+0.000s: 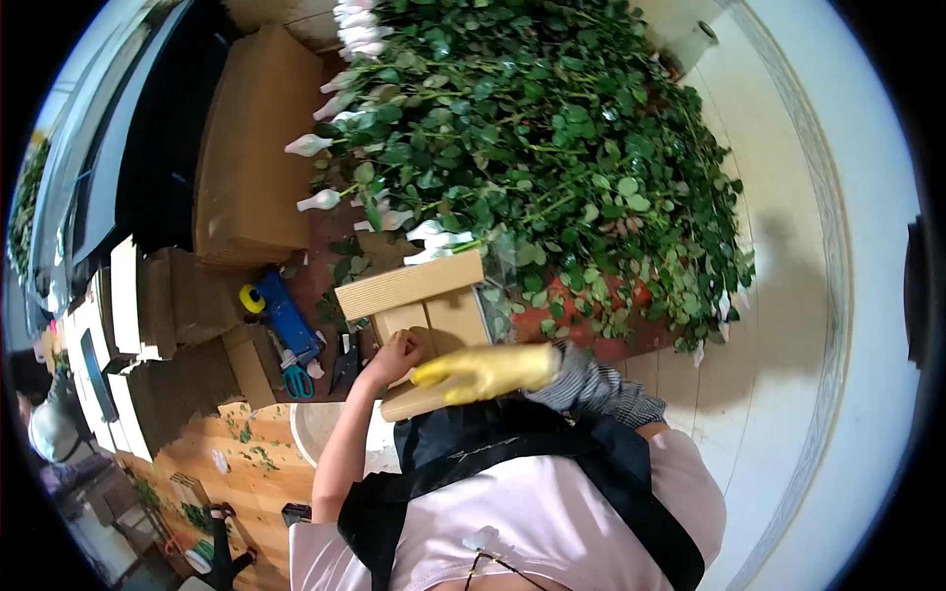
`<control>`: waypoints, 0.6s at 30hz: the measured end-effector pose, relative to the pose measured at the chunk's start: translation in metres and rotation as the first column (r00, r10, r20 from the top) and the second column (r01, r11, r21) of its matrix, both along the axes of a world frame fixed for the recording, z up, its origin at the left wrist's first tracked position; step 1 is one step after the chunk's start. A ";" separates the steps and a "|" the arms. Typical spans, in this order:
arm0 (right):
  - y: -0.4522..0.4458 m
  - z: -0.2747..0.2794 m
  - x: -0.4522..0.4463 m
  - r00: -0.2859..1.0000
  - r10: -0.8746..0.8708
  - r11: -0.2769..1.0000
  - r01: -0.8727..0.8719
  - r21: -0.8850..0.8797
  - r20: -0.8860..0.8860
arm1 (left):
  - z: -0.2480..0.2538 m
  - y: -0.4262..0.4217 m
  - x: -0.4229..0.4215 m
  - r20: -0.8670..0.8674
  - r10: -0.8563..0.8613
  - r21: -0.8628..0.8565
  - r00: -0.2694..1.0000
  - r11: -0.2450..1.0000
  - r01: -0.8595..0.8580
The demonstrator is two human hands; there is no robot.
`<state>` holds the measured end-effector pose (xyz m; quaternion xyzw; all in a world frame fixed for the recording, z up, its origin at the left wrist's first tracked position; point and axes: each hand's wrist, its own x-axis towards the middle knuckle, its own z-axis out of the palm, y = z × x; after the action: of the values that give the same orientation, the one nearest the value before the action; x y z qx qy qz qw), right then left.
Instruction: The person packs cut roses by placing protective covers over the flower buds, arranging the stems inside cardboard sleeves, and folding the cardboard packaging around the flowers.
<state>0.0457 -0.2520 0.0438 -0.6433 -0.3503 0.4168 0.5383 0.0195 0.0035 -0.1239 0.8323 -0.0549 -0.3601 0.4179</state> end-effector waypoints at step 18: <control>-0.045 0.092 0.198 -0.072 -0.268 0.656 0.716 0.237 0.961 | 0.014 -0.009 -0.006 0.077 0.013 -0.006 0.997 1.000 -0.013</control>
<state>0.2441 -0.2975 0.1359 -0.9121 -0.2540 -0.2700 0.1750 0.0136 -0.0051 -0.1100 0.8446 -0.0668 -0.3249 0.4202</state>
